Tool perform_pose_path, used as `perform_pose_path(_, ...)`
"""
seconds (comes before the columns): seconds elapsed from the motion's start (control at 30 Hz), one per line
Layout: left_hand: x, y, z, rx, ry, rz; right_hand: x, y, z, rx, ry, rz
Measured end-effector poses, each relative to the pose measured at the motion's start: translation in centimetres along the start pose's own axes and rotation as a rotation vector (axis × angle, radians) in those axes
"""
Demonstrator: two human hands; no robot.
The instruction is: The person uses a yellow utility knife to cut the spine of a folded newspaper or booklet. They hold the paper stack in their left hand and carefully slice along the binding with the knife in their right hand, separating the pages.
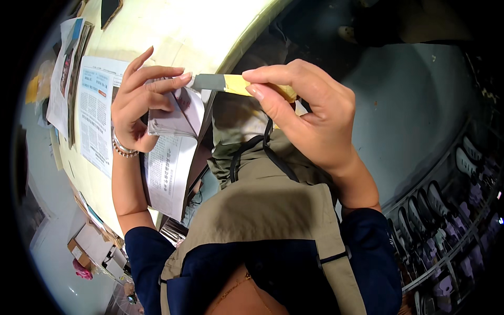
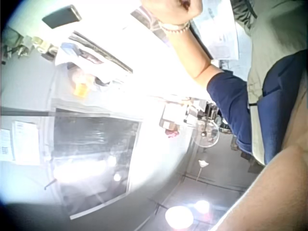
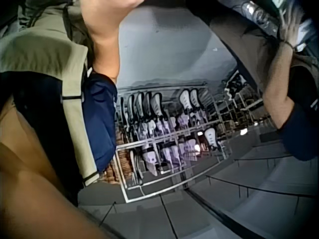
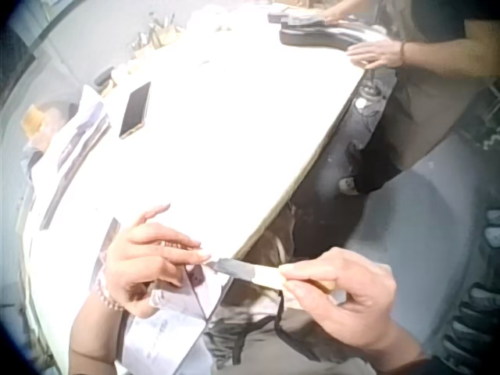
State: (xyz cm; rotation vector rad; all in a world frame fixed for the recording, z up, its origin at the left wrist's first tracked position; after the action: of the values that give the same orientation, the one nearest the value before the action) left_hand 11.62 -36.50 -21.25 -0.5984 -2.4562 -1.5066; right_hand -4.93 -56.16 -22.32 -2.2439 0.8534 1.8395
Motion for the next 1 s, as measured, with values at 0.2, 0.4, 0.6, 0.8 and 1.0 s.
perform_pose_path(0.2,0.6,0.2,-0.3,-0.028,0.012,-0.009,-0.5,0.2,-0.4,-0.02,0.062,0.062)
perform_pose_path(0.4,0.4,0.0,-0.2,-0.006,0.013,-0.038,-0.6,0.2,-0.4,-0.032,0.066,0.08)
perform_pose_path(0.6,0.3,0.0,-0.1,-0.003,0.003,-0.028,-0.6,0.2,-0.5,-0.037,0.07,0.078)
perform_pose_path(0.8,0.2,0.1,-0.1,-0.009,0.002,-0.025,-0.9,0.0,-0.6,-0.054,0.06,0.091)
perform_pose_path(1.0,0.3,0.0,-0.1,-0.006,-0.006,-0.036,-1.8,0.1,-0.7,-0.085,0.141,0.18)
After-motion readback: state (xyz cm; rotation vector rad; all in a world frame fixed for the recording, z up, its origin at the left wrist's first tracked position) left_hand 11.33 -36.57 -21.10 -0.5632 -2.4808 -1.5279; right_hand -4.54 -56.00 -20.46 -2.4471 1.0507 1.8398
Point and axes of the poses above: each hand's wrist, its own z-axis away from the middle knuckle, its own y-axis out of the back of the hand, x = y × z, the point moved 3 cm from there along -z, towards the middle knuckle, and after that the axes turned 7 degrees about -y, right-handed, at the moved point
